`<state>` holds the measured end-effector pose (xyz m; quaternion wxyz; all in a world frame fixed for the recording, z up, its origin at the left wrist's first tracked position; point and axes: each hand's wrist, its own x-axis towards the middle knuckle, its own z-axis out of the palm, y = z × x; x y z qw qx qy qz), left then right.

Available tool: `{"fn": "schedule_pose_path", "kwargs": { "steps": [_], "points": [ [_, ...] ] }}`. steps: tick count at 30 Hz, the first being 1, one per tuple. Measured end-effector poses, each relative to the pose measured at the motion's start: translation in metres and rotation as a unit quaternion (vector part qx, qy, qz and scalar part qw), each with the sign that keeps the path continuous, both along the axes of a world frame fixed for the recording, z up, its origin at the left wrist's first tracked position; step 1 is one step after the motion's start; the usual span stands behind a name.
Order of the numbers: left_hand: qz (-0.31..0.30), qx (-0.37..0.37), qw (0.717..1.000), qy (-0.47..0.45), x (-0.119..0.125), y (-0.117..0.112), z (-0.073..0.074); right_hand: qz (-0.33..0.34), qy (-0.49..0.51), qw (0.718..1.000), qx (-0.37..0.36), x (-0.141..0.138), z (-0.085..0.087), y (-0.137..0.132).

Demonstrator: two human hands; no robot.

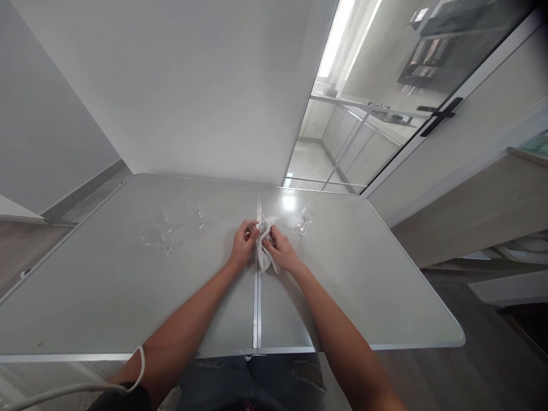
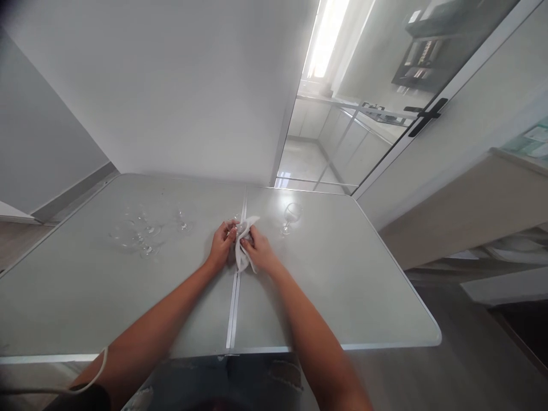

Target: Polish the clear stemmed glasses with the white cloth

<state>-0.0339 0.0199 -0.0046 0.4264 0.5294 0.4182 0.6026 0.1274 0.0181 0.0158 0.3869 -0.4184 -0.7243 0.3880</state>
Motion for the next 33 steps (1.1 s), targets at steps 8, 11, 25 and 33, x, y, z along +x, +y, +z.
{"fn": "schedule_pose_path", "kwargs": {
  "steps": [8, 11, 25, 33],
  "points": [
    [-0.071, -0.007, 0.99, -0.123, 0.0, -0.001, 0.002, 0.051, 0.088, 0.988, -0.121, -0.002, 0.001, 0.0],
    [-0.093, -0.025, 0.984, -0.152, -0.001, -0.003, 0.004, 0.101, 0.179, 0.947, -0.246, -0.001, 0.006, -0.005],
    [-0.029, 0.035, 0.995, -0.087, -0.001, -0.001, 0.006, -0.027, -0.09, 0.987, 0.129, -0.004, 0.006, -0.005],
    [-0.107, -0.015, 0.979, -0.172, -0.001, -0.005, 0.007, 0.084, 0.231, 0.931, -0.269, -0.012, 0.003, -0.011]
  ]
}}
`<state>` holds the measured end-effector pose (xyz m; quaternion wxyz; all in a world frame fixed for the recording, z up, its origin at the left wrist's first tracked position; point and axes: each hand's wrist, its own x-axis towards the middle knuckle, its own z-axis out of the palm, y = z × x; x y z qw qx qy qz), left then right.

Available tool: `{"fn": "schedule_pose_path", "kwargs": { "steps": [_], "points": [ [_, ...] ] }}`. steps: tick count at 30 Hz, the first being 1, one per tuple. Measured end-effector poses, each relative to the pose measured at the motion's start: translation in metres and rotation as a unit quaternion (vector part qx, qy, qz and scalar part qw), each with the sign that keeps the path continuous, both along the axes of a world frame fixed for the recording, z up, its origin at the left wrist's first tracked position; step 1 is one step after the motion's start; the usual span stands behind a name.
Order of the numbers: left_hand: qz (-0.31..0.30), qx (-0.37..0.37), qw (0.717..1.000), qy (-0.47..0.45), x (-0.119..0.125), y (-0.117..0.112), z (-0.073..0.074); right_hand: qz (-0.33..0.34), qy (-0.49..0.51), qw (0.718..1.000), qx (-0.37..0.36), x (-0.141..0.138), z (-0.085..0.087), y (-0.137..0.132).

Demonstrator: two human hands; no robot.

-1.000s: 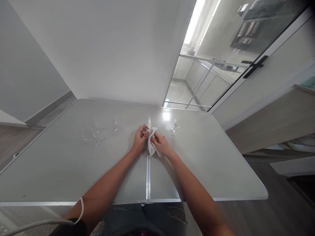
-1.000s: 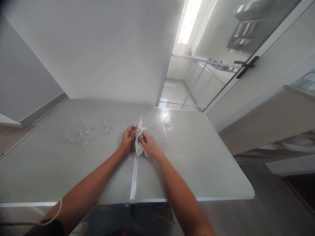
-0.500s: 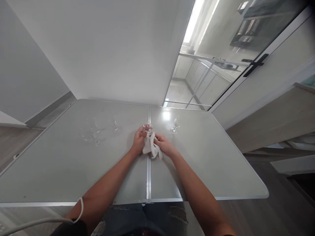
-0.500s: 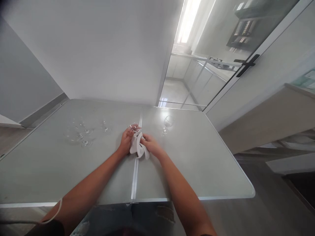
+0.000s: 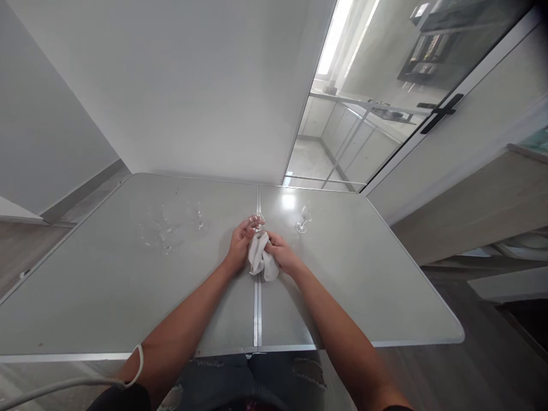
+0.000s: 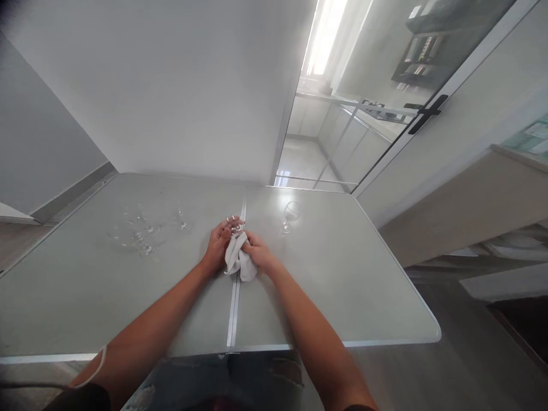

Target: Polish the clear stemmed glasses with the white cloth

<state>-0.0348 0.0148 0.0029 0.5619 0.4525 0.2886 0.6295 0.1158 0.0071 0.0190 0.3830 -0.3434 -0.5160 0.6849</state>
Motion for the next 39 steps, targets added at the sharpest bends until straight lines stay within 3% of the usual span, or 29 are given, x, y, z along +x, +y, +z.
{"fn": "schedule_pose_path", "kwargs": {
  "steps": [3, 5, 7, 9, 10, 11, 13, 15, 17, 19, 22, 25, 26, 27, 29, 32, 35, 39],
  "points": [
    [-0.004, -0.008, 1.0, -0.006, 0.001, 0.002, -0.004, 0.04, -0.006, 0.998, -0.041, 0.004, 0.001, 0.001],
    [0.02, 0.006, 1.0, 0.018, 0.001, 0.004, -0.005, 0.016, -0.085, 0.996, 0.033, 0.006, 0.001, 0.003],
    [0.056, 0.032, 0.996, 0.056, 0.001, 0.005, -0.004, -0.061, -0.208, 0.961, 0.171, 0.005, 0.001, 0.004],
    [0.082, 0.054, 0.992, 0.085, 0.0, 0.005, -0.004, -0.132, -0.312, 0.898, 0.281, 0.003, -0.001, 0.005],
    [0.087, 0.058, 0.991, 0.088, 0.0, 0.005, -0.003, -0.149, -0.338, 0.878, 0.305, 0.002, -0.001, 0.006],
    [0.086, 0.057, 0.991, 0.082, 0.0, 0.004, -0.004, -0.15, -0.339, 0.877, 0.304, 0.001, -0.001, 0.006],
    [0.068, 0.041, 0.995, 0.054, -0.001, 0.003, -0.004, -0.108, -0.273, 0.926, 0.236, 0.002, -0.001, 0.005],
    [0.034, 0.02, 0.999, 0.023, 0.0, 0.002, -0.005, -0.032, -0.146, 0.983, 0.103, 0.004, 0.0, 0.004],
    [0.0, 0.013, 1.0, 0.002, 0.001, 0.002, -0.006, 0.042, -0.037, 0.998, -0.016, 0.007, 0.001, 0.004],
    [-0.013, 0.018, 1.0, -0.006, 0.001, 0.002, -0.006, 0.065, -0.011, 0.997, -0.047, 0.009, 0.003, 0.003],
    [0.02, 0.026, 0.999, 0.011, 0.001, 0.004, -0.006, -0.023, -0.138, 0.985, 0.1, 0.006, 0.003, 0.003],
    [0.067, 0.043, 0.996, 0.047, -0.001, 0.007, -0.006, -0.129, -0.324, 0.892, 0.286, 0.002, 0.001, 0.005],
    [0.072, 0.047, 0.995, 0.053, -0.001, 0.007, -0.006, -0.14, -0.358, 0.868, 0.314, 0.002, 0.0, 0.005],
    [0.071, 0.048, 0.995, 0.052, -0.001, 0.007, -0.006, -0.138, -0.368, 0.862, 0.32, 0.002, 0.0, 0.006],
    [0.057, 0.036, 0.997, 0.036, -0.001, 0.006, -0.005, -0.098, -0.314, 0.904, 0.273, 0.004, -0.001, 0.007],
    [0.02, 0.01, 1.0, 0.001, 0.0, 0.003, -0.004, -0.01, -0.122, 0.989, 0.081, 0.008, 0.002, 0.007],
    [-0.013, 0.008, 1.0, -0.015, 0.001, 0.001, -0.002, 0.073, 0.03, 0.994, -0.081, 0.013, 0.007, 0.005],
    [-0.024, 0.014, 1.0, -0.012, 0.001, -0.001, 0.001, 0.119, 0.092, 0.98, -0.128, 0.017, 0.01, 0.003]
  ]
}}
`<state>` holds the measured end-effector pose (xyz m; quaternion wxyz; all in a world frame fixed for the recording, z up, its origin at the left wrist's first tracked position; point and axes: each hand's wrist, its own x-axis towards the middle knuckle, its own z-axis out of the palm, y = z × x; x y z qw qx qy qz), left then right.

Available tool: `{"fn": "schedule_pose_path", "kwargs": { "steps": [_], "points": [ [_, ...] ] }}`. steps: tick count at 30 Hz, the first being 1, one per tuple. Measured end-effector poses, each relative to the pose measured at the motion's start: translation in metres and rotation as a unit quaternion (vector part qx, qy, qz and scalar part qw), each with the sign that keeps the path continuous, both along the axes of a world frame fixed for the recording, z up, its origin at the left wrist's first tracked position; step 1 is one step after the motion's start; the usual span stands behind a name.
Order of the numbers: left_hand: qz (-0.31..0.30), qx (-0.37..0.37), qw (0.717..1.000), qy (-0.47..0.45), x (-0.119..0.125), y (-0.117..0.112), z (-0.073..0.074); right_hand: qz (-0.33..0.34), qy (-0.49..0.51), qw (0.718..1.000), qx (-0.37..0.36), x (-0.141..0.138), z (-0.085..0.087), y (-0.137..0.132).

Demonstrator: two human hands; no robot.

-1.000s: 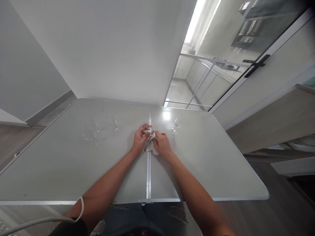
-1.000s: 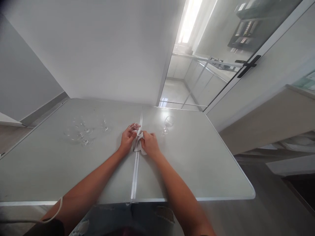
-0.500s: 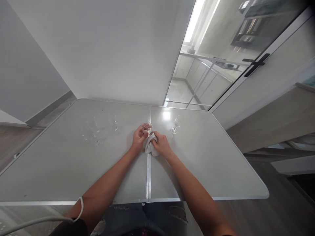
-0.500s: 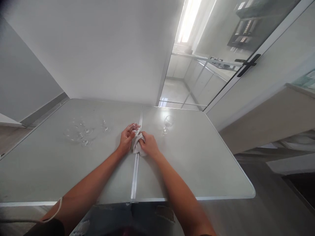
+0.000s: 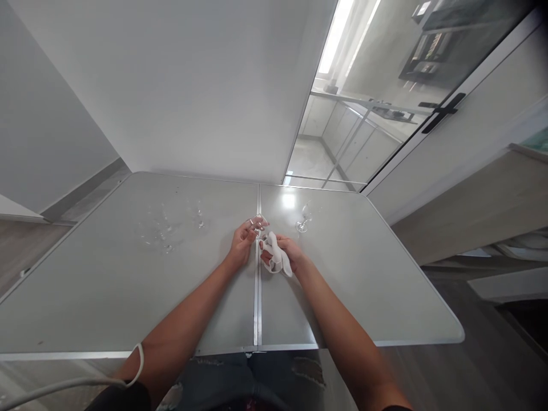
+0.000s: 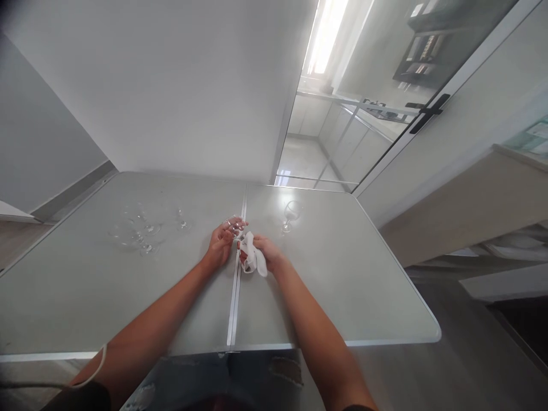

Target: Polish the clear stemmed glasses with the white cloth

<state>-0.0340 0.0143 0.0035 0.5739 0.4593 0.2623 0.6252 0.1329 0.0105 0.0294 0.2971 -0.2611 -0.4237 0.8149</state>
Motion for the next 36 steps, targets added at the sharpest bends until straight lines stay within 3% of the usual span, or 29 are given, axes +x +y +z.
{"fn": "schedule_pose_path", "kwargs": {
  "steps": [3, 6, 7, 9, 10, 11, 12, 14, 16, 18, 21, 26, 36],
  "points": [
    [-0.005, 0.002, 1.0, -0.003, -0.001, 0.001, 0.0, -0.002, -0.018, 1.0, 0.017, -0.002, -0.002, 0.0],
    [0.021, -0.004, 1.0, -0.001, -0.001, 0.004, -0.004, -0.096, -0.139, 0.975, 0.144, -0.008, -0.007, 0.0],
    [0.039, -0.006, 0.999, 0.005, -0.001, 0.006, -0.005, -0.141, -0.2, 0.945, 0.215, -0.01, -0.008, 0.001],
    [0.074, -0.006, 0.997, 0.022, -0.002, 0.008, -0.007, -0.207, -0.315, 0.859, 0.346, -0.013, -0.011, 0.001],
    [0.085, -0.004, 0.996, 0.028, -0.001, 0.009, -0.008, -0.219, -0.353, 0.822, 0.389, -0.013, -0.011, 0.002],
    [0.089, -0.003, 0.996, 0.029, -0.001, 0.009, -0.008, -0.222, -0.372, 0.803, 0.409, -0.013, -0.012, 0.003],
    [0.086, -0.003, 0.996, 0.027, -0.001, 0.009, -0.008, -0.219, -0.369, 0.806, 0.407, -0.012, -0.012, 0.004],
    [0.065, -0.01, 0.998, 0.012, 0.0, 0.007, -0.006, -0.2, -0.311, 0.863, 0.343, -0.009, -0.013, 0.006],
    [0.029, -0.015, 0.999, -0.003, 0.0, 0.005, -0.003, -0.183, -0.217, 0.933, 0.219, -0.008, -0.014, 0.008],
    [-0.001, -0.015, 1.0, -0.018, -0.001, 0.003, 0.0, -0.196, -0.13, 0.966, 0.104, -0.007, -0.014, 0.009],
    [0.017, -0.019, 0.998, -0.049, -0.003, 0.005, 0.001, -0.279, -0.051, 0.958, 0.042, -0.008, -0.013, 0.01],
    [0.107, -0.019, 0.99, -0.09, -0.004, 0.011, -0.001, -0.409, -0.037, 0.91, 0.061, -0.006, -0.015, 0.014],
    [0.096, 0.012, 0.995, -0.013, 0.006, 0.005, 0.002, -0.366, -0.008, 0.93, 0.015, -0.01, -0.02, 0.013]
  ]
}}
